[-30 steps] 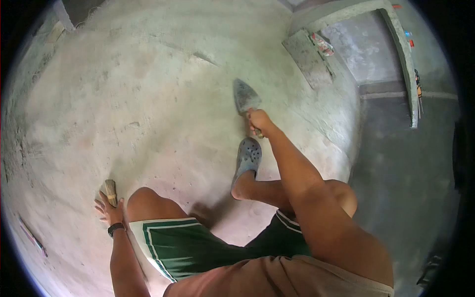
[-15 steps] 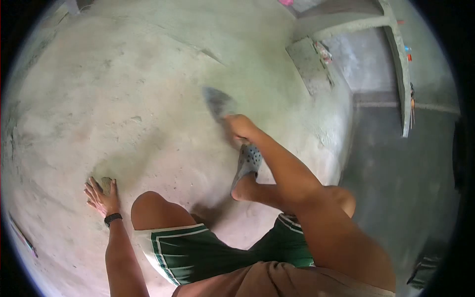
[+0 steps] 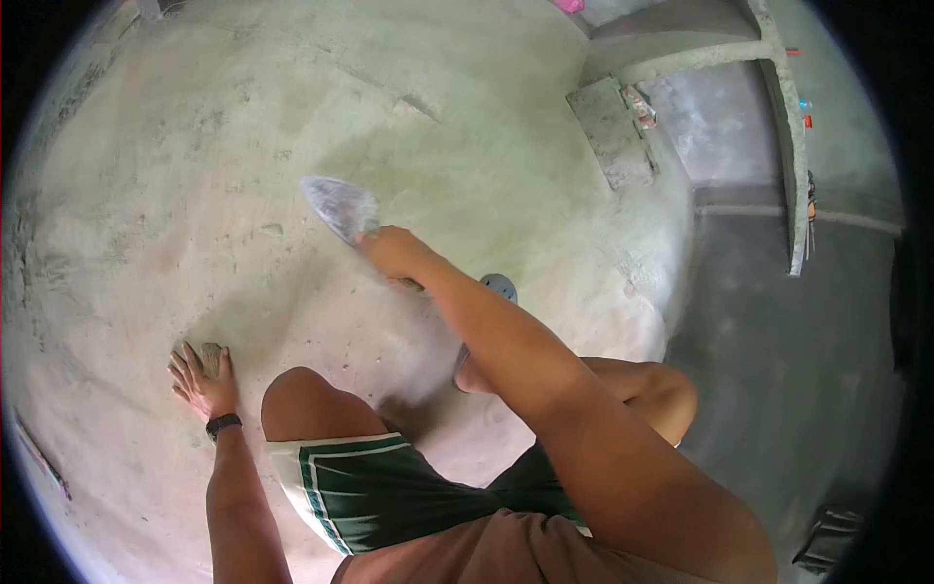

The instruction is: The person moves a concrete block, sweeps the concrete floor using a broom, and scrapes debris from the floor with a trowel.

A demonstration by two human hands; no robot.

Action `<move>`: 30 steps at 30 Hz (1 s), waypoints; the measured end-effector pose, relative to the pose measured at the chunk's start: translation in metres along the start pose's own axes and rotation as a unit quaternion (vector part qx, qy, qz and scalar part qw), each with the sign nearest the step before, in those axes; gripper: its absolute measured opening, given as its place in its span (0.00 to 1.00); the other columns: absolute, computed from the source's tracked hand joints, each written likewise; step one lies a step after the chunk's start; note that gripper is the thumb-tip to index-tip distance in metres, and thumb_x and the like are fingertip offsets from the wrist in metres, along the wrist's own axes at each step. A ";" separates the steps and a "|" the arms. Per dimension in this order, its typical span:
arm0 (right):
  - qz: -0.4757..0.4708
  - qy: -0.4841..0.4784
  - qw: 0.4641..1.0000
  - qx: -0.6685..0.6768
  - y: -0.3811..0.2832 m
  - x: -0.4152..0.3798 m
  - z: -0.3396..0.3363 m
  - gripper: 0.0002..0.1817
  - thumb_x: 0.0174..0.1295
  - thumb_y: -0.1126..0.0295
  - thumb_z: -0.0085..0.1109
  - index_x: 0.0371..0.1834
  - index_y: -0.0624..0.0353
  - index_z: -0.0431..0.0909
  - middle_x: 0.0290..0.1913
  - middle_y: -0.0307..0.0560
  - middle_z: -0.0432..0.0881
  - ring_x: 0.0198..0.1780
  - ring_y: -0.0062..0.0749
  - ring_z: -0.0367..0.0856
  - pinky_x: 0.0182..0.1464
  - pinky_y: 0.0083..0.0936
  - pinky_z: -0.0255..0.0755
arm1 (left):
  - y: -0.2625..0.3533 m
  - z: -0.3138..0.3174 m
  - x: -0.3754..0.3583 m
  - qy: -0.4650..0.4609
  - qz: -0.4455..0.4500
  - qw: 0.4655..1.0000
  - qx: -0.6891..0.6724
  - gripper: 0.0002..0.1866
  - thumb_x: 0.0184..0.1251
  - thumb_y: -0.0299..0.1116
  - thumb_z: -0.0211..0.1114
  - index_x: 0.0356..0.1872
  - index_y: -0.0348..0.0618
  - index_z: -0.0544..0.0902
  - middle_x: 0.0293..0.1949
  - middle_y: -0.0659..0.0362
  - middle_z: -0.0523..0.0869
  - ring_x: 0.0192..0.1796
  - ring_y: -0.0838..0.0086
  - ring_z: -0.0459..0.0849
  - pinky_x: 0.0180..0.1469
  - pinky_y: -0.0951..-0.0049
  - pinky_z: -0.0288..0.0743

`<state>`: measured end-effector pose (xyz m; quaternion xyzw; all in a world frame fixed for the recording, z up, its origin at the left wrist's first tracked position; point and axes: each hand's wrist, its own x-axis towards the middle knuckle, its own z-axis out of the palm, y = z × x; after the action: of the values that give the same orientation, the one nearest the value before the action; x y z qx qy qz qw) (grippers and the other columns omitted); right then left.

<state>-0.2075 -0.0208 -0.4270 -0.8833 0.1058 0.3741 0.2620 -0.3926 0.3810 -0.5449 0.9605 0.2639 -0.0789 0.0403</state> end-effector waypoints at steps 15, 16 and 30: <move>0.050 -0.030 0.998 -0.037 0.032 -0.007 -0.046 0.30 0.78 0.46 0.44 0.43 0.68 0.80 0.20 0.52 0.80 0.16 0.42 0.77 0.20 0.47 0.70 | -0.004 0.000 -0.001 0.014 0.013 1.000 -0.015 0.47 0.66 0.66 0.66 0.82 0.55 0.64 0.83 0.50 0.60 0.84 0.50 0.54 0.82 0.41 0.49; 0.112 -0.004 0.993 0.035 0.039 -0.013 -0.058 0.29 0.78 0.46 0.43 0.43 0.66 0.80 0.19 0.49 0.78 0.16 0.44 0.76 0.20 0.46 0.70 | -0.004 -0.001 0.000 0.015 0.011 1.000 -0.015 0.47 0.66 0.66 0.66 0.82 0.55 0.64 0.83 0.50 0.60 0.84 0.50 0.54 0.82 0.41 0.49; 0.116 -0.005 0.984 0.136 0.028 -0.016 -0.052 0.28 0.78 0.47 0.45 0.39 0.64 0.83 0.18 0.44 0.75 0.17 0.38 0.74 0.22 0.45 0.69 | -0.004 0.001 -0.001 0.015 0.014 1.000 -0.015 0.46 0.66 0.66 0.66 0.81 0.55 0.65 0.82 0.50 0.61 0.84 0.52 0.54 0.82 0.43 0.49</move>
<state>-0.1981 -0.0731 -0.3955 -0.8191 0.2562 0.3887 0.3351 -0.3959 0.3833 -0.5460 0.9645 0.2522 -0.0597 0.0518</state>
